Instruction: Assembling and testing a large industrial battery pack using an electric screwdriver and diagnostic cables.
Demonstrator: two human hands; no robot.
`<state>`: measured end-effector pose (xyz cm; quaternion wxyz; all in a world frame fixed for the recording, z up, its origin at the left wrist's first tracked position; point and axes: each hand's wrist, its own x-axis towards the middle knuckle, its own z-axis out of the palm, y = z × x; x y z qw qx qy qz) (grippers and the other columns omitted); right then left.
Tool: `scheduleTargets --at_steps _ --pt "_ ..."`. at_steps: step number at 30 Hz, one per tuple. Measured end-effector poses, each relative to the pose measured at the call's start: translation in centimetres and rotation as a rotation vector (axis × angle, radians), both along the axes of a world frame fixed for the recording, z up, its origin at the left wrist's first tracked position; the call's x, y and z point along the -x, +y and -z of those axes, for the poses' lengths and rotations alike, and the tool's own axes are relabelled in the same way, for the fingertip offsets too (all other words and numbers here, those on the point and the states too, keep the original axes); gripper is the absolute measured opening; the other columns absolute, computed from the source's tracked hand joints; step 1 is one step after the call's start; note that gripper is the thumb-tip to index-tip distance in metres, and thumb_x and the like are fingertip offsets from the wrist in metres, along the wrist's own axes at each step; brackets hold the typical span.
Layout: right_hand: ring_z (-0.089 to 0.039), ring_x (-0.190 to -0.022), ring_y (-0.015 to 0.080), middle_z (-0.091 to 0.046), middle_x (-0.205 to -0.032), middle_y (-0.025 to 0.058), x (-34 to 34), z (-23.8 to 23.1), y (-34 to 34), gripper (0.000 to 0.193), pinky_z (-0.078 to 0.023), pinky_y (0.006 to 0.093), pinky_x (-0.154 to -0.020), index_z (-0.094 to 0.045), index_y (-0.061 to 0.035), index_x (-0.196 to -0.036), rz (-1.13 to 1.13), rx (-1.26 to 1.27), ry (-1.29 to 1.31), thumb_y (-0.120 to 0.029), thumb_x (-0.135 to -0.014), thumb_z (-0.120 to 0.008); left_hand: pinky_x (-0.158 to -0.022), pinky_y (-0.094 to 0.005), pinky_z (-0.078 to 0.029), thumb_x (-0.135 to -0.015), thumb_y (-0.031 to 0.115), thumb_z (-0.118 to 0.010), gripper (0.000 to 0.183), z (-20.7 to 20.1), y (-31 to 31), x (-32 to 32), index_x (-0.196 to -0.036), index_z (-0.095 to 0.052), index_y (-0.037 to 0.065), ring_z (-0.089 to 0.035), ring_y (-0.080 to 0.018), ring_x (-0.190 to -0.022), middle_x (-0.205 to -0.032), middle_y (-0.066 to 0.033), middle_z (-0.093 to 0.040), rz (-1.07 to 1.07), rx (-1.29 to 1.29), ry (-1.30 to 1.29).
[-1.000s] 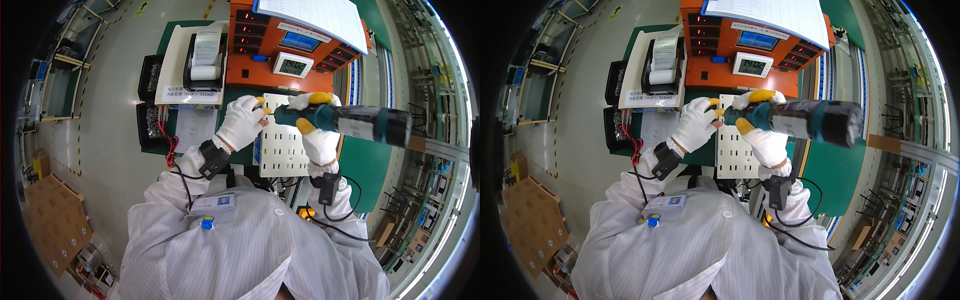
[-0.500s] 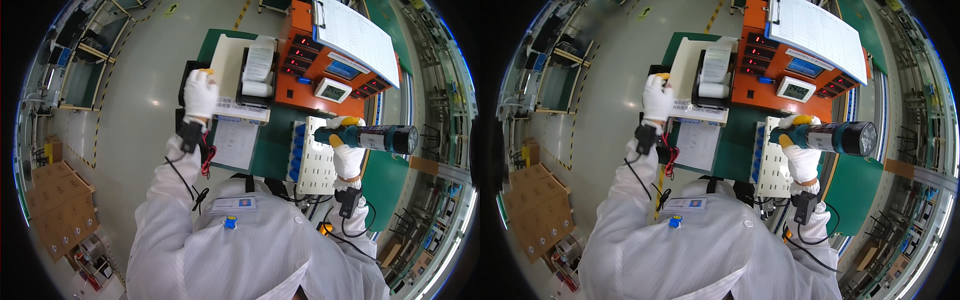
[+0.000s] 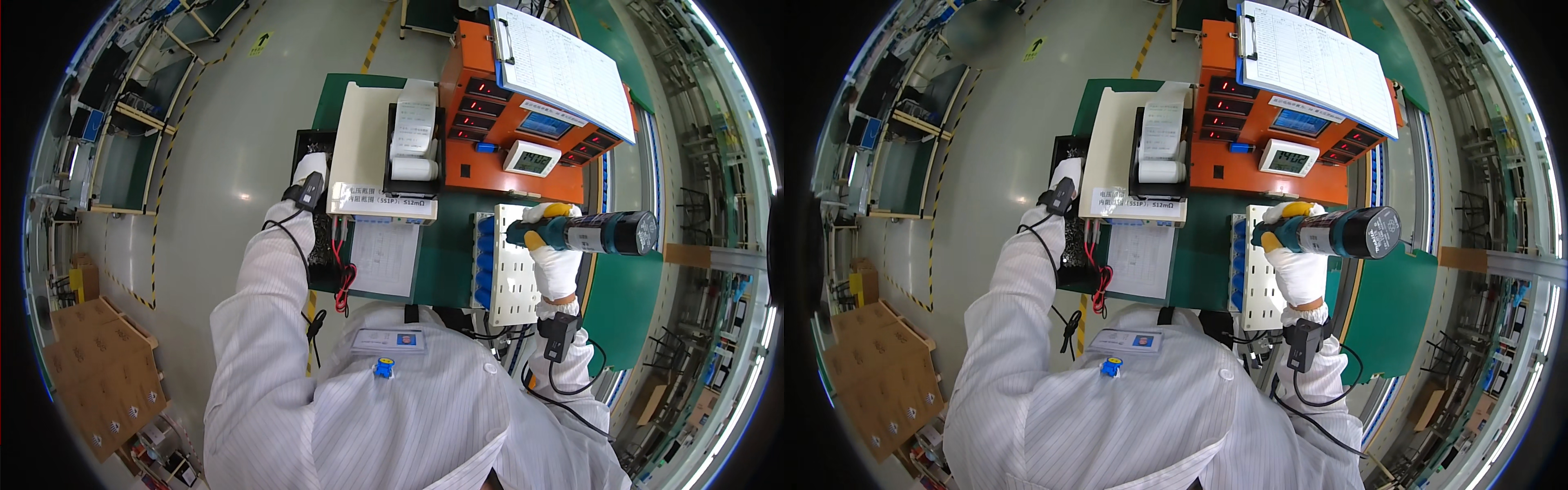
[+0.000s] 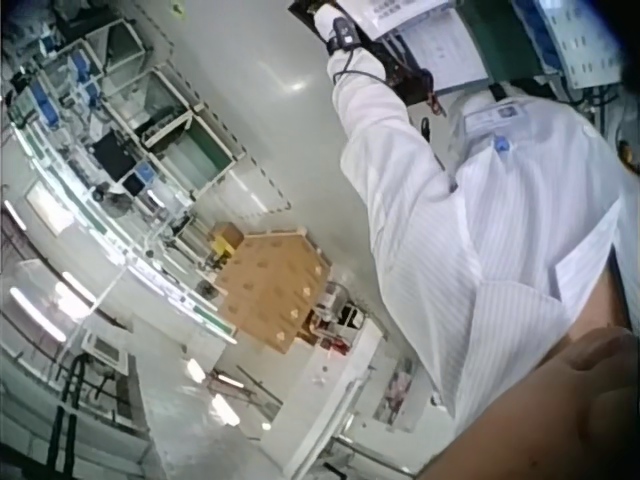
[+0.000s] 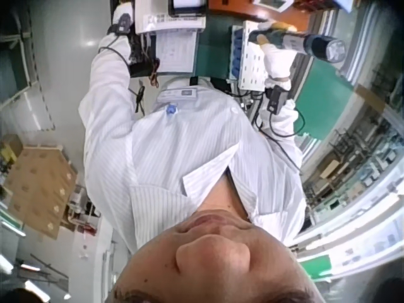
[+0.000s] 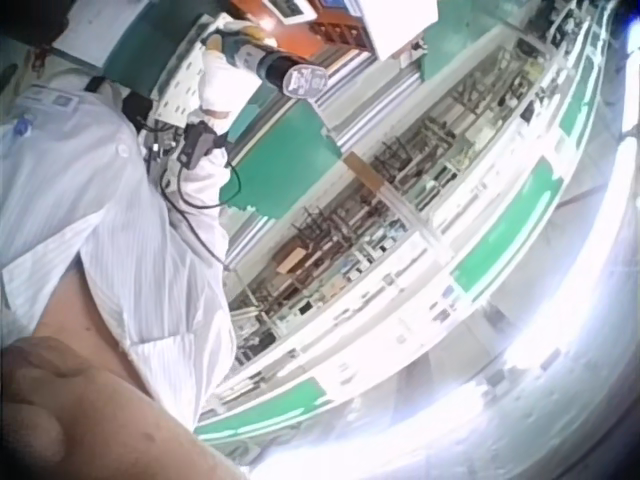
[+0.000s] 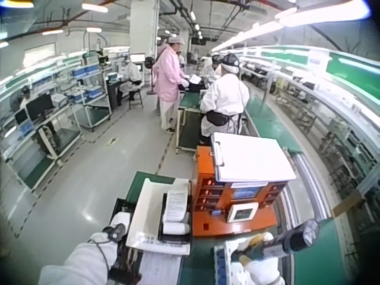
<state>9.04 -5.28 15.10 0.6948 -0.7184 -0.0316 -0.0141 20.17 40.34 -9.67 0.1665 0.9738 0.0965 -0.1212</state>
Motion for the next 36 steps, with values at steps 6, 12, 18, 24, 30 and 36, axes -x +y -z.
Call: scheduleTargets --at_steps 6,12,18,24,30,36 --pt "-0.060 -0.088 0.0164 -0.061 -0.099 0.0049 -0.1 -0.1 0.0 0.036 -0.053 0.0314 -0.083 -0.054 -0.0058 -0.104 -0.030 0.047 -0.054 0.013 -0.075 -0.062 -0.082 -0.0463 -0.054 -0.088 0.018 -0.055 0.022 -1.6 -0.4 2.2 -0.099 -0.070 0.007 -0.066 -0.0391 -0.095 -0.098 -0.0181 -0.070 -0.112 0.012 -0.294" --pt "-0.061 -0.088 0.0152 -0.064 -0.096 0.0052 -0.5 -0.4 0.4 0.033 -0.052 0.0302 -0.081 -0.058 -0.0057 -0.100 -0.053 0.147 -0.074 0.010 -0.072 -0.067 -0.077 -0.0448 -0.053 -0.086 0.017 -0.061 0.016 -2.7 -0.1 2.7 -0.097 -0.069 0.009 -0.067 -0.0380 -0.088 -0.092 -0.0181 -0.069 -0.204 0.078 -0.321" --pt "-0.061 -0.091 0.0182 -0.062 -0.098 0.0068 -1.1 -0.9 0.0 0.034 -0.053 0.0345 -0.086 -0.055 -0.0064 -0.103 -0.139 0.128 -0.014 0.010 -0.076 -0.066 -0.073 -0.0403 -0.054 -0.087 0.013 -0.063 0.012 -1.9 0.8 3.4 -0.095 -0.066 0.005 -0.068 -0.0349 -0.082 -0.086 -0.0172 -0.070 -0.317 0.226 -0.347" --pt "-0.063 -0.084 0.0153 -0.065 -0.090 0.0047 -1.3 -1.7 0.3 0.030 -0.051 0.0299 -0.079 -0.061 -0.0048 -0.095 -0.077 0.098 0.004 0.010 -0.069 -0.068 -0.059 -0.0285 -0.055 -0.087 -0.006 -0.056 0.013 -3.6 -0.4 3.9 -0.098 -0.060 -0.001 -0.066 -0.0166 -0.069 -0.081 -0.0099 -0.066 -0.586 0.783 -0.298" --pt "-0.062 -0.091 0.0192 -0.064 -0.096 0.0066 -0.1 -2.5 -1.6 0.037 -0.050 0.0354 -0.088 -0.057 -0.0061 -0.102 -0.141 -0.119 -0.017 0.010 -0.071 -0.069 -0.058 -0.0259 -0.055 -0.090 -0.007 -0.055 0.010 -7.5 -2.3 5.5 -0.096 -0.058 -0.001 -0.066 -0.0163 -0.068 -0.085 -0.0096 -0.064 -0.570 1.037 -0.486" --pt "-0.060 -0.099 0.0243 -0.060 -0.102 0.0083 0.5 -5.0 -5.4 0.047 -0.045 0.0470 -0.101 -0.049 -0.0083 -0.110 -0.252 -0.422 -0.175 0.001 -0.075 -0.078 -0.073 -0.0264 -0.058 -0.091 -0.003 -0.060 0.014 -17.2 -13.2 7.7 -0.104 -0.058 -0.004 -0.070 -0.0194 -0.088 -0.098 -0.0130 -0.068 -0.391 1.115 -0.422"
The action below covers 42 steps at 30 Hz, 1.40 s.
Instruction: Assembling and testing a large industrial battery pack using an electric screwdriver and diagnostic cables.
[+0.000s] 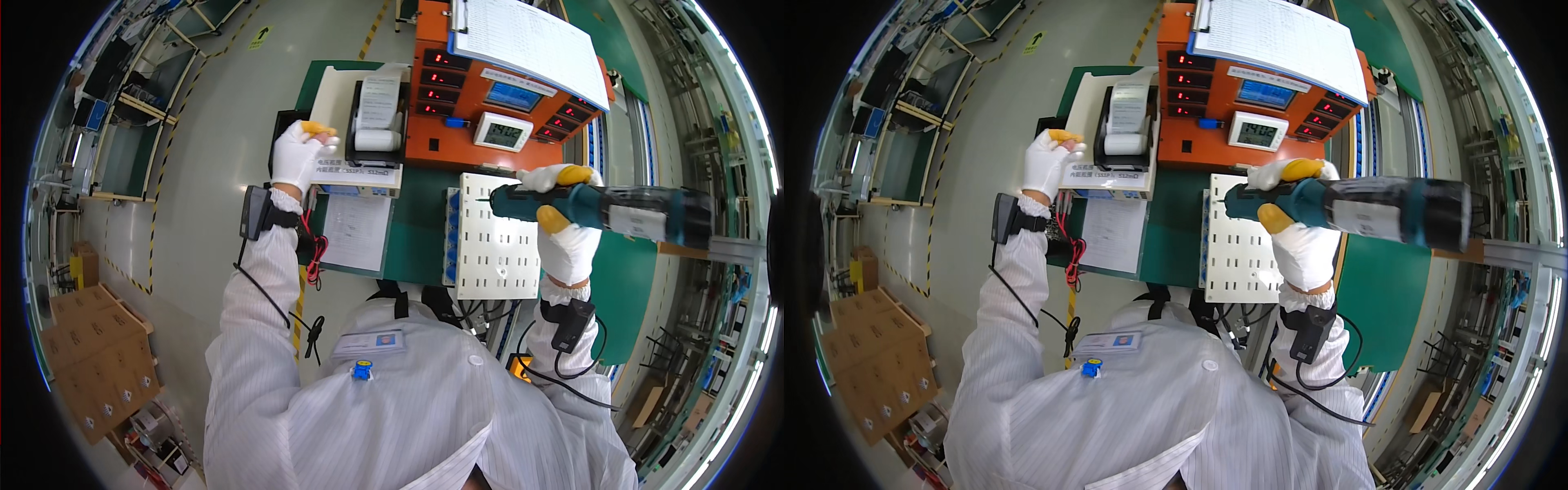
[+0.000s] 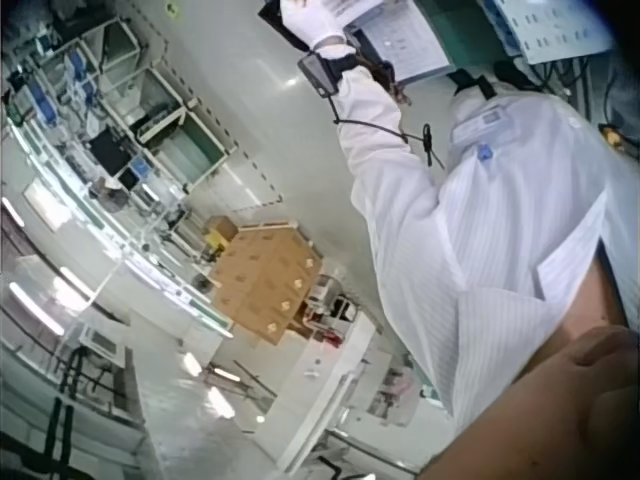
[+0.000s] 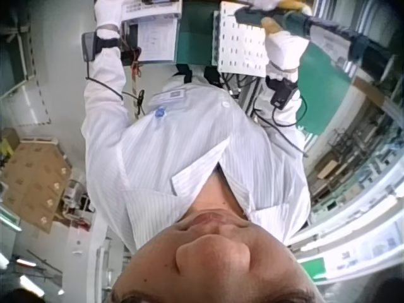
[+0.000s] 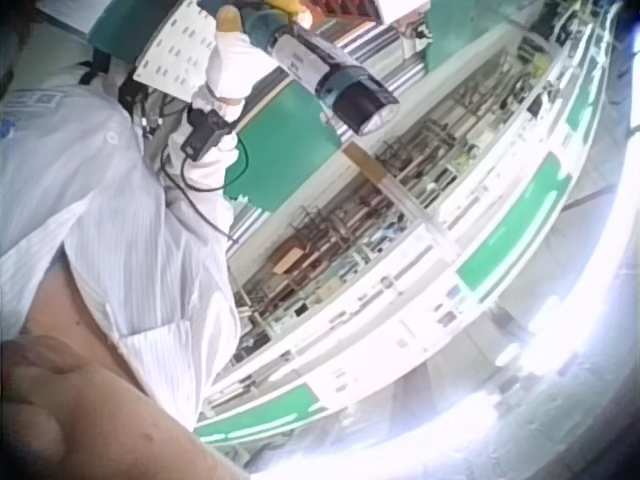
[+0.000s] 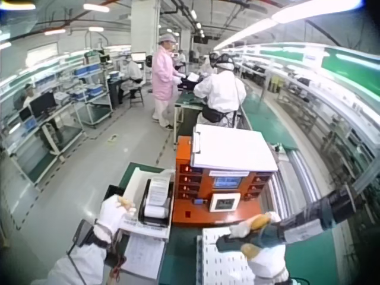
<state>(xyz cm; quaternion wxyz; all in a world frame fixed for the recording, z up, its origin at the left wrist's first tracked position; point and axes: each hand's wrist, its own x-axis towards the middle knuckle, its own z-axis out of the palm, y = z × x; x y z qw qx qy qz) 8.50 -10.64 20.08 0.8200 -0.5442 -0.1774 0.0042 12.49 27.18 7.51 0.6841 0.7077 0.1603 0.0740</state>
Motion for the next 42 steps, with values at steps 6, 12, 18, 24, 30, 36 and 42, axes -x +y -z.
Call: scheduleTargets --at_steps 6,12,18,24,30,36,42 --pt "-0.059 -0.101 0.0294 -0.058 -0.104 0.0098 1.1 -3.2 -3.3 0.053 -0.042 0.0561 -0.104 -0.047 -0.0092 -0.116 0.033 -0.197 -0.144 -0.005 -0.075 -0.080 -0.076 -0.0324 -0.058 -0.091 0.001 -0.062 0.016 -4.8 -14.6 3.4 -0.107 -0.060 0.002 -0.069 -0.0231 -0.084 -0.100 -0.0166 -0.068 0.363 0.638 0.040" --pt "-0.060 -0.097 0.0321 -0.057 -0.100 0.0100 1.9 -3.7 -7.7 0.060 -0.045 0.0558 -0.098 -0.044 -0.0136 -0.122 0.102 -0.191 -0.242 -0.012 -0.075 -0.081 -0.068 -0.0284 -0.053 -0.091 0.001 -0.064 0.016 -5.2 -24.2 3.9 -0.106 -0.060 0.004 -0.068 -0.0222 -0.082 -0.101 -0.0141 -0.068 0.533 0.831 0.147" --pt "-0.061 -0.094 0.0298 -0.059 -0.101 0.0101 1.4 -2.5 -12.5 0.059 -0.049 0.0523 -0.095 -0.043 -0.0119 -0.119 0.100 -0.126 -0.343 -0.016 -0.075 -0.083 -0.070 -0.0297 -0.057 -0.092 -0.001 -0.061 0.017 -5.1 -28.6 3.2 -0.109 -0.060 0.003 -0.070 -0.0237 -0.088 -0.102 -0.0124 -0.069 0.556 0.858 0.201" --pt "-0.063 -0.093 0.0290 -0.059 -0.101 0.0104 0.6 -2.2 -14.5 0.057 -0.048 0.0543 -0.097 -0.042 -0.0100 -0.115 0.121 -0.106 -0.296 -0.017 -0.076 -0.083 -0.071 -0.0290 -0.056 -0.092 0.001 -0.061 0.017 -4.5 -31.1 2.6 -0.109 -0.061 0.003 -0.070 -0.0231 -0.091 -0.103 -0.0112 -0.067 0.585 0.904 0.258" --pt "-0.063 -0.093 0.0276 -0.060 -0.097 0.0107 -1.6 -1.2 -16.9 0.050 -0.048 0.0545 -0.098 -0.047 -0.0090 -0.110 -0.121 -0.055 -0.392 -0.012 -0.074 -0.081 -0.070 -0.0281 -0.056 -0.093 0.004 -0.061 0.017 -3.7 -32.0 2.2 -0.110 -0.063 0.005 -0.070 -0.0203 -0.090 -0.102 -0.0104 -0.068 0.634 0.854 0.387" --pt "-0.063 -0.093 0.0247 -0.062 -0.096 0.0075 -2.5 0.1 -16.8 0.043 -0.048 0.0490 -0.099 -0.051 -0.0080 -0.105 -0.117 0.056 -0.310 -0.008 -0.072 -0.078 -0.068 -0.0273 -0.057 -0.093 0.006 -0.063 0.019 -2.9 -32.8 1.2 -0.111 -0.064 0.002 -0.069 -0.0160 -0.083 -0.097 -0.0093 -0.069 0.636 0.627 0.536" --pt "-0.060 -0.097 0.0231 -0.061 -0.100 0.0087 -4.2 2.6 -14.7 0.043 -0.047 0.0421 -0.100 -0.050 -0.0066 -0.110 0.073 0.032 -0.132 0.013 -0.074 -0.065 -0.065 -0.0265 -0.056 -0.092 0.006 -0.063 0.019 -2.0 -34.2 -2.6 -0.109 -0.065 0.000 -0.069 -0.0127 -0.076 -0.092 -0.0101 -0.070 0.641 0.262 0.472"
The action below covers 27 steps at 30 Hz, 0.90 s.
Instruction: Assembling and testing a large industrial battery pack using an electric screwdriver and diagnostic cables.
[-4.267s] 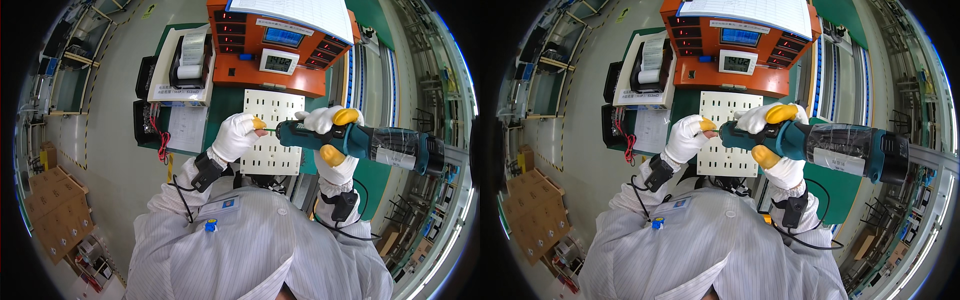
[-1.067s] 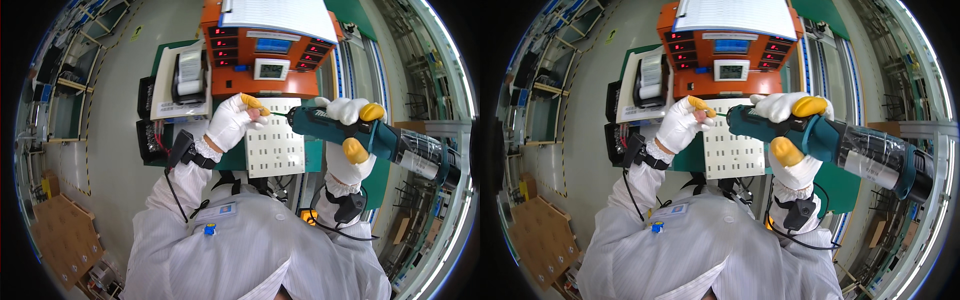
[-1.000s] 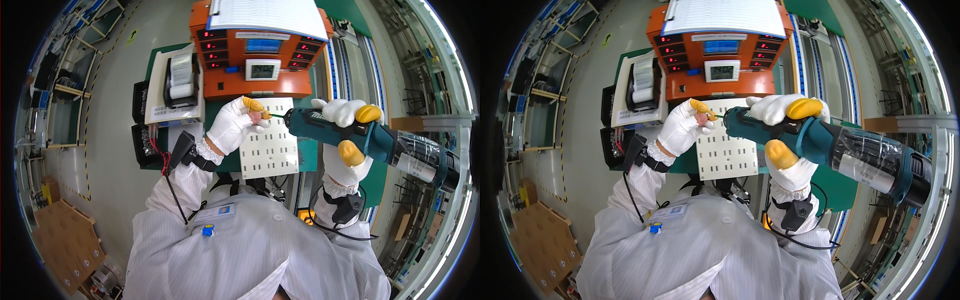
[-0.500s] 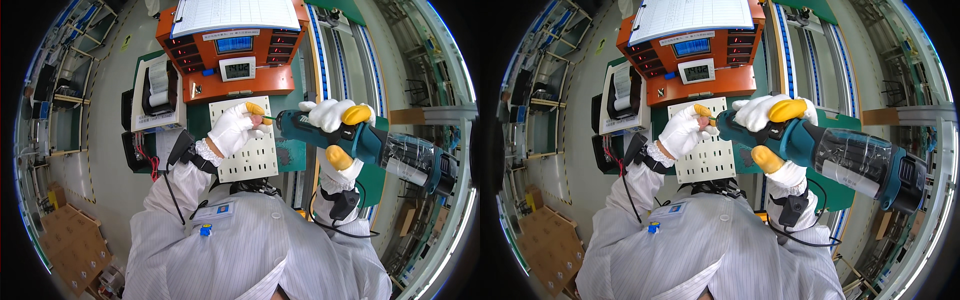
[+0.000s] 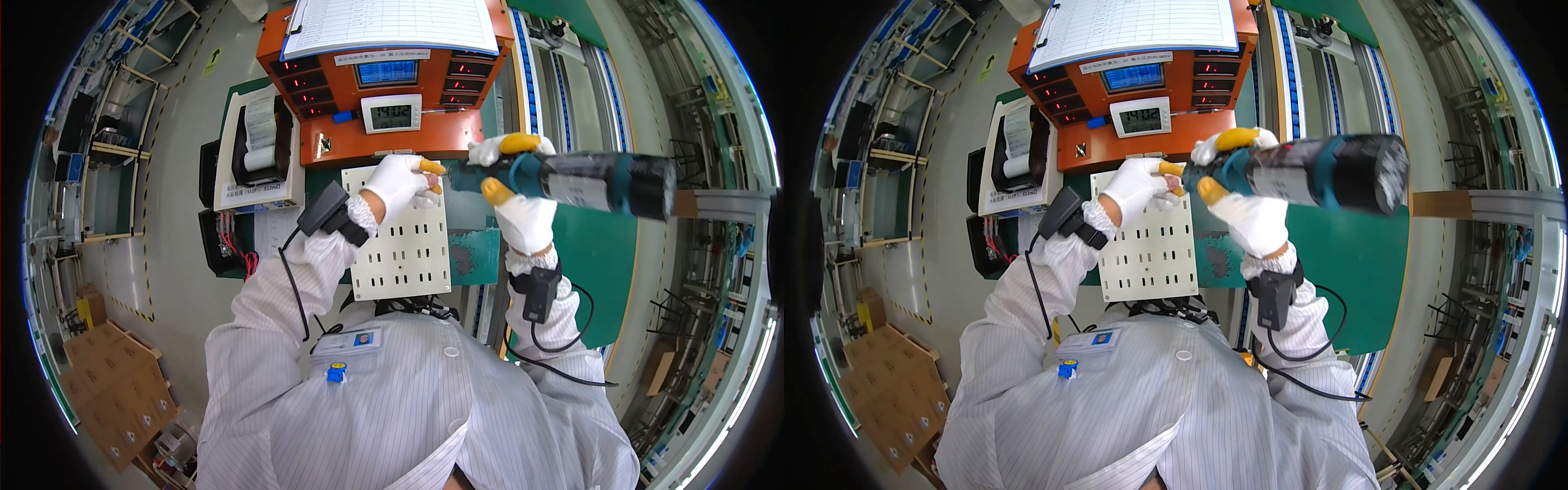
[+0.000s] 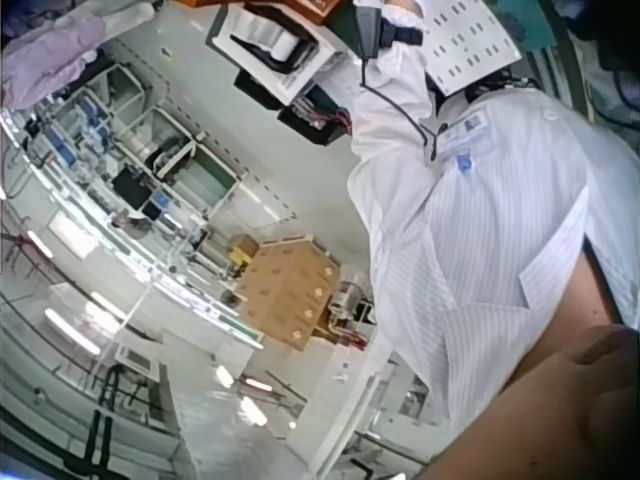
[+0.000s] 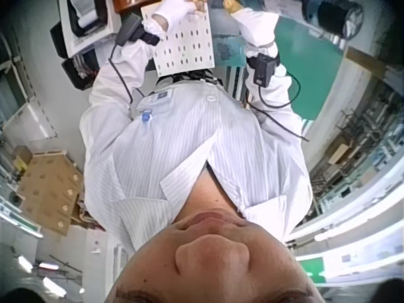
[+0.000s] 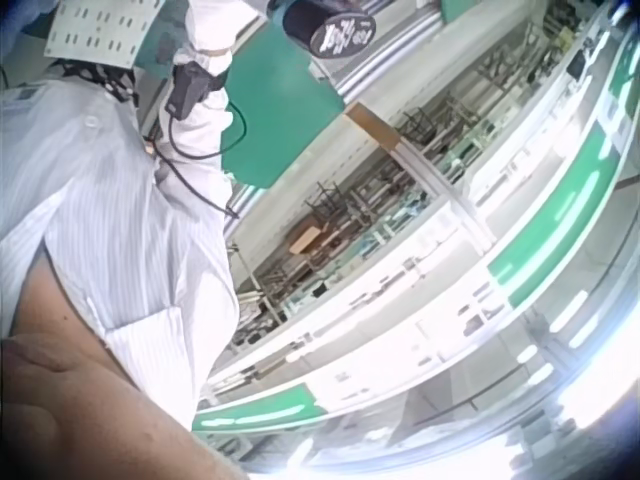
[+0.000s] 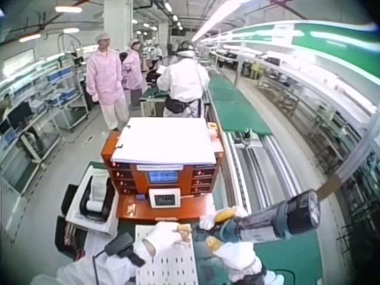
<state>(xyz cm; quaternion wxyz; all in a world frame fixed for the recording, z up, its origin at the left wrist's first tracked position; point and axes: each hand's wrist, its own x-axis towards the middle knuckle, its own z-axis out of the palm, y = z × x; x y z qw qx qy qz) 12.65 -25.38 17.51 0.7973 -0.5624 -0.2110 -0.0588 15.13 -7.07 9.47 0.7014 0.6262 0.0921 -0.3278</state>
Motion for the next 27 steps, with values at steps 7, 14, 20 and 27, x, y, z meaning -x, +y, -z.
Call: scheduleTargets --at_steps 7,14,20,27 --pt "-0.063 -0.096 0.0202 -0.063 -0.102 0.0085 -2.6 2.6 0.2 0.043 -0.053 0.0352 -0.091 -0.055 -0.0070 -0.110 0.103 0.161 0.177 0.009 -0.074 -0.072 -0.066 -0.0264 -0.057 -0.091 0.008 -0.063 0.024 1.0 -0.1 -2.8 -0.112 -0.066 -0.004 -0.070 -0.0152 -0.072 -0.092 -0.0104 -0.071 0.148 -0.263 -0.172" --pt "-0.062 -0.091 0.0163 -0.066 -0.097 0.0057 -3.6 2.1 2.1 0.037 -0.052 0.0312 -0.083 -0.059 -0.0047 -0.101 0.099 0.219 0.190 0.011 -0.070 -0.071 -0.068 -0.0298 -0.056 -0.081 0.012 -0.074 0.029 1.0 1.2 -3.3 -0.106 -0.067 0.000 -0.071 -0.0221 -0.076 -0.087 -0.0134 -0.071 0.230 -0.498 -0.385" --pt "-0.062 -0.088 0.0155 -0.066 -0.096 0.0044 -3.9 2.1 3.1 0.038 -0.051 0.0311 -0.083 -0.061 -0.0060 -0.103 0.082 0.234 0.274 0.007 -0.069 -0.070 -0.062 -0.0262 -0.051 -0.083 0.004 -0.071 0.011 1.0 6.3 -1.7 -0.089 -0.066 -0.004 -0.066 -0.0134 -0.067 -0.076 -0.0096 -0.067 -0.004 -0.274 -0.404" --pt "-0.063 -0.087 0.0149 -0.067 -0.095 0.0037 -3.6 2.2 3.4 0.033 -0.051 0.0303 -0.082 -0.062 -0.0065 -0.101 0.136 0.221 0.248 0.007 -0.072 -0.069 -0.080 -0.0244 -0.052 -0.088 -0.001 -0.062 0.022 0.1 12.3 0.2 -0.108 -0.070 -0.004 -0.068 -0.0154 -0.086 -0.095 -0.0125 -0.072 -0.054 -0.433 -0.367"
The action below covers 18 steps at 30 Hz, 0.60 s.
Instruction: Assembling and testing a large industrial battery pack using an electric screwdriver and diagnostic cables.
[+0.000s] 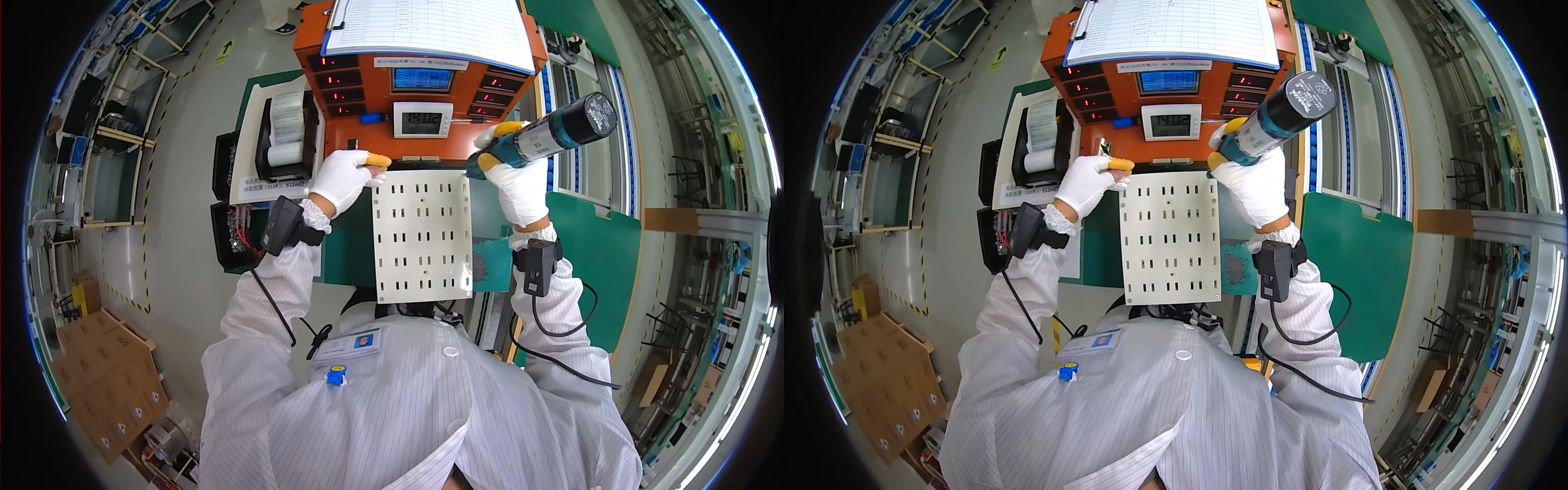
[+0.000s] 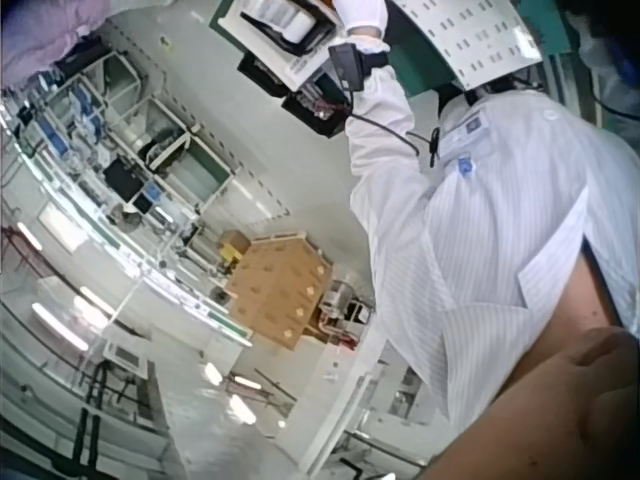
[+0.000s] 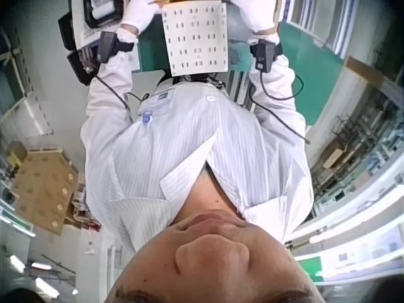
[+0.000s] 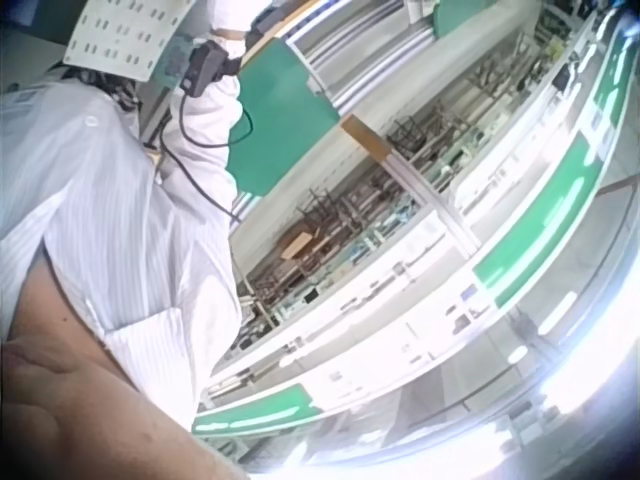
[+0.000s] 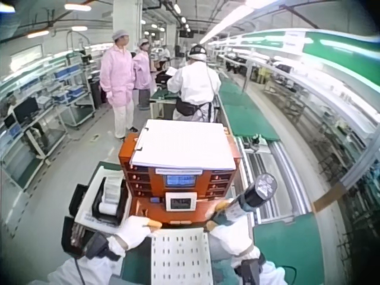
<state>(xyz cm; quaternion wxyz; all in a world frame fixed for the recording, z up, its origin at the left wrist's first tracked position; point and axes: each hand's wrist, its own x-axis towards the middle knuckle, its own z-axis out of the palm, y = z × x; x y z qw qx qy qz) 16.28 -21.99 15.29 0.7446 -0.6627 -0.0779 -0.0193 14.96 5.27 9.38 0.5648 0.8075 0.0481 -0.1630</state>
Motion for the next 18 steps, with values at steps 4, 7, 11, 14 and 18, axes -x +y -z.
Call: scheduleTargets --at_steps 4,7,11,14,18 --pt "-0.063 -0.088 0.0147 -0.067 -0.096 0.0034 -0.3 0.5 0.2 0.034 -0.051 0.0309 -0.083 -0.062 -0.0063 -0.102 -0.010 -0.001 0.045 0.007 -0.072 -0.070 -0.081 -0.0271 -0.054 -0.088 -0.003 -0.057 0.027 3.8 1.8 0.7 -0.113 -0.065 -0.001 -0.070 -0.0188 -0.086 -0.095 -0.0119 -0.073 -0.028 -0.121 -0.191" --pt "-0.062 -0.088 0.0144 -0.067 -0.096 0.0031 -0.2 0.5 0.2 0.033 -0.051 0.0310 -0.082 -0.063 -0.0064 -0.102 0.020 0.043 0.028 0.007 -0.072 -0.071 -0.083 -0.0280 -0.054 -0.087 -0.003 -0.055 0.031 2.7 0.7 1.3 -0.115 -0.066 0.004 -0.071 -0.0216 -0.090 -0.099 -0.0141 -0.072 0.018 -0.364 -0.308" --pt "-0.063 -0.086 0.0141 -0.067 -0.095 0.0028 0.3 0.1 1.1 0.031 -0.051 0.0310 -0.081 -0.064 -0.0063 -0.100 0.029 0.055 0.008 0.006 -0.073 -0.071 -0.076 -0.0361 -0.055 -0.086 0.005 -0.061 0.027 2.9 0.1 1.8 -0.112 -0.067 0.009 -0.068 -0.0309 -0.083 -0.089 -0.0158 -0.068 0.155 -0.657 -0.584" --pt "-0.063 -0.083 0.0134 -0.068 -0.092 0.0025 0.4 0.2 1.6 0.028 -0.052 0.0301 -0.078 -0.065 -0.0061 -0.097 0.044 0.119 0.014 0.005 -0.072 -0.071 -0.073 -0.0403 -0.054 -0.085 0.009 -0.064 0.026 3.5 0.0 1.5 -0.111 -0.067 0.008 -0.065 -0.0329 -0.080 -0.084 -0.0157 -0.065 0.153 -0.620 -0.616" --pt "-0.062 -0.084 0.0135 -0.067 -0.092 0.0021 0.6 0.1 1.8 0.028 -0.050 0.0294 -0.081 -0.065 -0.0060 -0.095 0.069 0.133 0.010 0.004 -0.070 -0.071 -0.073 -0.0412 -0.054 -0.085 0.010 -0.065 0.026 3.8 -0.3 1.5 -0.110 -0.066 0.006 -0.065 -0.0323 -0.079 -0.082 -0.0148 -0.065 0.161 -0.608 -0.652"
